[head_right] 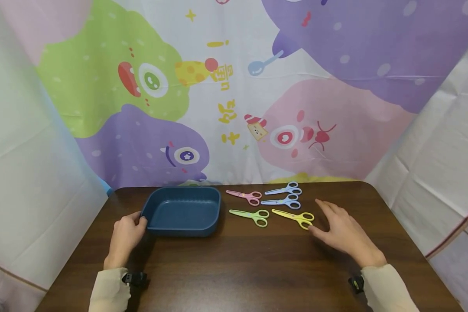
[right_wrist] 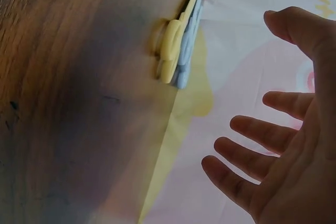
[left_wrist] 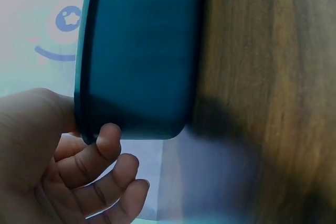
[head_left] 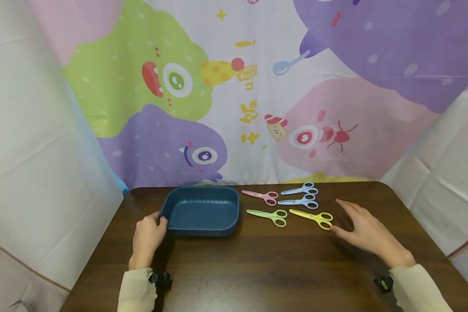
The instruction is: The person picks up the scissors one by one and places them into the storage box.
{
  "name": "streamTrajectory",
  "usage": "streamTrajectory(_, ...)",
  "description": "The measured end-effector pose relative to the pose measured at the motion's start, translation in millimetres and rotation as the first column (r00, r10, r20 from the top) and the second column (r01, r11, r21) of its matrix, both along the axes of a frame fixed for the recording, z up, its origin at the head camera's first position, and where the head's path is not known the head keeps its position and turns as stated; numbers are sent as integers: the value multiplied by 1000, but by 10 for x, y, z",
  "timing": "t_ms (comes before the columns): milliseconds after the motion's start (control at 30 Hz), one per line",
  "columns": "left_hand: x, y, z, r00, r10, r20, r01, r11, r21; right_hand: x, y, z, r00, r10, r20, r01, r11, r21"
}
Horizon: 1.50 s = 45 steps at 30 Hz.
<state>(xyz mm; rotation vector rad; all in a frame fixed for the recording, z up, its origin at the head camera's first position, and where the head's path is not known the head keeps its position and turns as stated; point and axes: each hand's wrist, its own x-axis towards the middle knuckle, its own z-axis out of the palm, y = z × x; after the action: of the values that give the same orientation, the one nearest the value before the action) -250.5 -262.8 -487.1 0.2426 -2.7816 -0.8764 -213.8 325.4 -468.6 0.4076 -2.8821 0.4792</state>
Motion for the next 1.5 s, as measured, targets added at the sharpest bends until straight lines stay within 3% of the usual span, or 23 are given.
streamTrajectory(367, -7, -73, -14, 997, -81, -19, 79, 995, -64, -52, -61, -100, 999, 23, 28, -24, 1000, 12)
streamTrajectory(667, -34, -89, -10, 997, -80, -2, 79, 986, -144, -65, -117, -128, 998, 37, 48, -38, 999, 24)
streamTrajectory(967, -12, -102, 5, 996, -84, -26, 82, 995, -56, -75, -146, -185, 999, 39, 32, -39, 999, 23)
streamTrajectory(1500, -12, -84, 13, 992, -99, -80, 97, 995, -30, -177, -146, -278, 998, 16, 66, -15, 1000, -9)
